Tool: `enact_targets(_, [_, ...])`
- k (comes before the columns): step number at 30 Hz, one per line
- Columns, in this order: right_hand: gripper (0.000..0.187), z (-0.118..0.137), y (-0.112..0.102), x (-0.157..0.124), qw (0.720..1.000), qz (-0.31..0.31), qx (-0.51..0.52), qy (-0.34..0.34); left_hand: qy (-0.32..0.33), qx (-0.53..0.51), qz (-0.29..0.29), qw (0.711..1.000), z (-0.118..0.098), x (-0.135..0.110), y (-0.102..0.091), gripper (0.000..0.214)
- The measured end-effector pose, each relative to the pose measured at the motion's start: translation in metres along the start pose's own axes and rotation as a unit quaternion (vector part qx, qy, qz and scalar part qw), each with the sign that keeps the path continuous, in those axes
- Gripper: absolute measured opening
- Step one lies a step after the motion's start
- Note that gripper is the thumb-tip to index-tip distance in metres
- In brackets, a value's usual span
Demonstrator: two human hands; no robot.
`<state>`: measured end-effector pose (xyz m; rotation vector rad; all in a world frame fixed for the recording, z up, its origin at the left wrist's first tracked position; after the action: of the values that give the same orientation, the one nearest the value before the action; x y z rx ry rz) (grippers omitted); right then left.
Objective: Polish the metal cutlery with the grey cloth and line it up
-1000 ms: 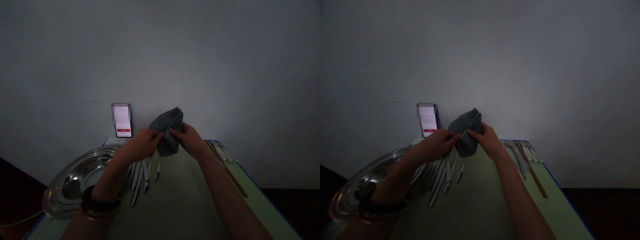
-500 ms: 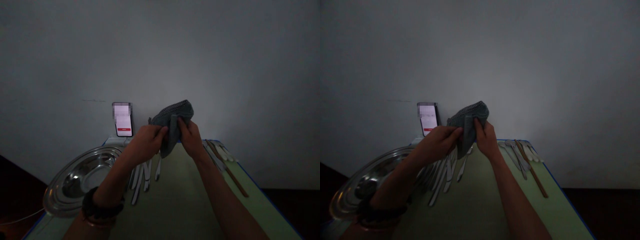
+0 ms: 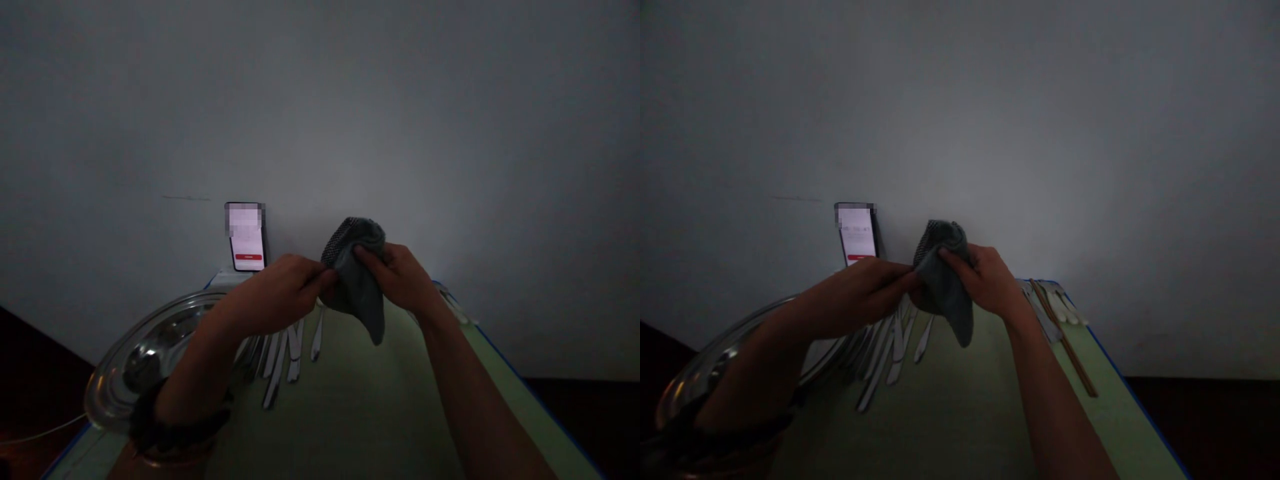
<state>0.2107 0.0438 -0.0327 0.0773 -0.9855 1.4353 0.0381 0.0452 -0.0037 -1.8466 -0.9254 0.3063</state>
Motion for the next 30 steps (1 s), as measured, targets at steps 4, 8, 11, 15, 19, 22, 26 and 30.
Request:
enact_targets(4, [0.038, 0.004, 0.0, 0.0, 0.996, -0.092, -0.008, -0.006, -0.017, -0.07, -0.002, 0.997, -0.002, -0.001, -0.003, 0.035])
enact_targets(8, [0.039, -0.004, -0.001, 0.002, 0.992, -0.121, 0.01, 0.035, -0.022, -0.066, 0.014, 0.997, 0.0, -0.007, -0.007, 0.027])
enact_targets(11, [0.037, -0.012, 0.002, 0.004, 0.979, -0.148, 0.11, 0.091, -0.018, -0.047, 0.008, 0.999, 0.002, -0.006, -0.006, 0.027])
enact_targets(15, [0.041, -0.014, 0.024, 0.007, 0.89, -0.238, 0.353, 0.163, -0.019, -0.065, -0.018, 0.998, 0.002, 0.004, 0.002, 0.028])
enact_targets(19, [0.044, -0.012, 0.052, 0.006, 0.854, -0.311, 0.389, 0.154, -0.051, -0.081, -0.029, 0.995, 0.005, 0.01, 0.005, 0.031])
enact_targets(22, [0.044, -0.014, 0.062, 0.005, 0.881, -0.308, 0.324, 0.154, -0.062, -0.073, -0.013, 0.995, 0.012, 0.009, -0.001, 0.032])
enact_targets(26, [0.039, -0.017, 0.052, 0.007, 0.943, -0.197, 0.222, 0.15, -0.089, -0.047, 0.005, 0.995, 0.028, 0.003, -0.013, 0.035])
enact_targets(30, [0.03, -0.015, 0.024, 0.01, 0.985, -0.119, 0.097, 0.082, -0.091, -0.023, 0.018, 0.995, 0.034, -0.001, -0.017, 0.035])
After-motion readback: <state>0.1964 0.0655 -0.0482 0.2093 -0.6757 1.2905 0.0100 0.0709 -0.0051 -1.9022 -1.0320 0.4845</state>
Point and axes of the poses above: each hand's wrist, its own x-axis towards the middle knuckle, its own y-axis out of the palm, z = x × y, the point moved 2 cm from there along x, towards the middle knuckle, and after that the axes turned 5 degrees about -y, right-handed, at the moved point
